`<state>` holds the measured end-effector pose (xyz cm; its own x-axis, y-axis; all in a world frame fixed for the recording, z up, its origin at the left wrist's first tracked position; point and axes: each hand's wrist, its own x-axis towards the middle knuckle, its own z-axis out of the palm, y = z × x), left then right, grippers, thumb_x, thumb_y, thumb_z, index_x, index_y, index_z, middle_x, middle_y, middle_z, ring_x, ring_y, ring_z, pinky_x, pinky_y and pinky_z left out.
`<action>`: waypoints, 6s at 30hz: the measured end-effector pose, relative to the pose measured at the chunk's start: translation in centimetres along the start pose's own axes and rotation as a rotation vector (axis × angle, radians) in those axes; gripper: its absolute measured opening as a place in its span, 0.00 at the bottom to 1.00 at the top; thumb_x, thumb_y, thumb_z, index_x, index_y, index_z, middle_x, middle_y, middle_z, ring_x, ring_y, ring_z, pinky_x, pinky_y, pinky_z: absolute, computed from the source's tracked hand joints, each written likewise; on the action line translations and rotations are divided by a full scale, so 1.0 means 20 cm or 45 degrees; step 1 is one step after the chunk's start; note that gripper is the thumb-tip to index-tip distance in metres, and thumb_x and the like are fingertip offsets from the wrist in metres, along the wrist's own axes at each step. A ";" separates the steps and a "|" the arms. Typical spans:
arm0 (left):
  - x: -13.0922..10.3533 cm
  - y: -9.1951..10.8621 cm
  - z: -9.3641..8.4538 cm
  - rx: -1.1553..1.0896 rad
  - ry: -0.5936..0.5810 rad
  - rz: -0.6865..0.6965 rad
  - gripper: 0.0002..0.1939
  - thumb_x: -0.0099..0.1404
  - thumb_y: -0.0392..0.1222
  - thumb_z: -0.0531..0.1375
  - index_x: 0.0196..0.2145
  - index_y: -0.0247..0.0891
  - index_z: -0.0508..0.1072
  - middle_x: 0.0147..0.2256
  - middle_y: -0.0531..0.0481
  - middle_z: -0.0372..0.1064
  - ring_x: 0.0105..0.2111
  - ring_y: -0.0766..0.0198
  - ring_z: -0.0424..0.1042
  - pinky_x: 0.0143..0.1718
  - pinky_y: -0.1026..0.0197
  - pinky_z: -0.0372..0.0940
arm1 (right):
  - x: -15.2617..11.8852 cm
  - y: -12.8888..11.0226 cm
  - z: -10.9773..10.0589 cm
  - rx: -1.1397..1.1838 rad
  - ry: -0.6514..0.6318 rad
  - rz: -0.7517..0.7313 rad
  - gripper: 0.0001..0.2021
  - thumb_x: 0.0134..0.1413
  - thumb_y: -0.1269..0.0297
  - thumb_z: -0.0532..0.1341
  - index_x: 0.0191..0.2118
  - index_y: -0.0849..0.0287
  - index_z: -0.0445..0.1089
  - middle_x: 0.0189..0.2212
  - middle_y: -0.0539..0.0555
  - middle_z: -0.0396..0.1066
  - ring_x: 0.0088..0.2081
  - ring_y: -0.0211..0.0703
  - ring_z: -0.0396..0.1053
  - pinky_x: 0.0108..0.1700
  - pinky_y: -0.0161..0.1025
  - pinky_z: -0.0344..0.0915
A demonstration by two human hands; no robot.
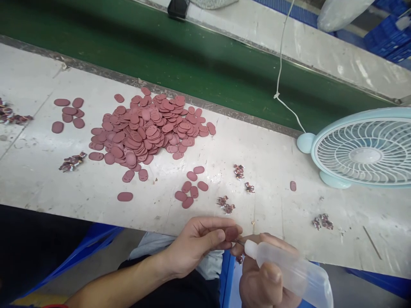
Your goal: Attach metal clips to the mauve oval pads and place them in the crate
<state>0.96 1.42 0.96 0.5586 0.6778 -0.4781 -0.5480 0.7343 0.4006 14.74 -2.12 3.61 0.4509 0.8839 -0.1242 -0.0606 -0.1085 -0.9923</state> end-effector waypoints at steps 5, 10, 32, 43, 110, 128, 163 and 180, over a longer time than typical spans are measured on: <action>-0.01 0.00 0.00 -0.017 0.022 -0.019 0.18 0.62 0.48 0.70 0.48 0.41 0.82 0.49 0.41 0.81 0.50 0.55 0.78 0.50 0.58 0.70 | 0.02 -0.09 0.12 -0.002 0.191 -0.326 0.11 0.58 0.48 0.65 0.37 0.49 0.73 0.21 0.52 0.69 0.19 0.49 0.63 0.22 0.49 0.63; 0.00 0.00 0.01 -0.011 0.036 -0.021 0.19 0.60 0.50 0.70 0.48 0.41 0.82 0.47 0.43 0.82 0.47 0.58 0.79 0.49 0.60 0.70 | 0.01 -0.08 0.11 -0.086 0.202 -0.335 0.12 0.60 0.49 0.63 0.43 0.49 0.72 0.23 0.52 0.71 0.20 0.50 0.64 0.22 0.50 0.62; -0.03 0.09 -0.09 -0.012 0.083 0.170 0.12 0.68 0.40 0.64 0.48 0.39 0.81 0.47 0.44 0.81 0.48 0.59 0.79 0.47 0.65 0.71 | 0.55 0.22 -0.45 2.020 -0.619 0.875 0.11 0.61 0.63 0.60 0.48 0.59 0.64 0.24 0.43 0.57 0.19 0.31 0.61 0.14 0.26 0.62; -0.06 0.12 -0.12 -0.037 0.167 0.187 0.12 0.68 0.39 0.65 0.48 0.37 0.81 0.50 0.41 0.80 0.49 0.58 0.79 0.45 0.66 0.73 | 0.30 0.13 -0.05 -1.237 -0.290 0.085 0.16 0.58 0.46 0.65 0.33 0.56 0.72 0.21 0.48 0.68 0.25 0.43 0.66 0.30 0.40 0.61; -0.03 0.00 -0.01 0.464 0.200 0.438 0.05 0.65 0.41 0.66 0.35 0.39 0.83 0.42 0.45 0.82 0.36 0.59 0.79 0.41 0.57 0.74 | 0.12 0.04 -0.07 0.092 -0.512 0.322 0.08 0.61 0.64 0.68 0.45 0.50 0.79 0.39 0.53 0.80 0.34 0.41 0.78 0.38 0.37 0.77; 0.22 0.40 -0.17 2.955 0.213 1.009 0.11 0.71 0.43 0.58 0.45 0.43 0.80 0.48 0.43 0.78 0.50 0.45 0.72 0.46 0.49 0.65 | -0.17 0.51 -1.05 -0.342 0.684 0.319 0.20 0.51 0.54 0.71 0.45 0.61 0.75 0.38 0.57 0.78 0.36 0.47 0.77 0.38 0.47 0.78; -0.03 0.39 -0.04 1.104 0.351 0.377 0.08 0.63 0.42 0.67 0.41 0.41 0.83 0.42 0.44 0.82 0.42 0.50 0.81 0.30 0.62 0.78 | -0.25 0.68 -1.03 -0.653 0.597 0.580 0.16 0.58 0.51 0.66 0.37 0.61 0.73 0.27 0.54 0.74 0.29 0.44 0.72 0.30 0.39 0.70; -0.05 0.06 -0.03 0.014 0.014 0.017 0.09 0.64 0.35 0.66 0.43 0.40 0.81 0.49 0.44 0.81 0.40 0.58 0.83 0.31 0.69 0.75 | 0.50 0.22 -0.35 1.970 -0.341 0.611 0.21 0.69 0.49 0.54 0.52 0.64 0.66 0.29 0.47 0.67 0.24 0.29 0.67 0.21 0.21 0.67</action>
<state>-0.59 1.65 1.48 0.5448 0.6869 -0.4811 -0.5483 0.7258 0.4154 25.22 3.07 -2.10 -0.0188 0.9723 -0.2331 -0.9946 0.0056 0.1033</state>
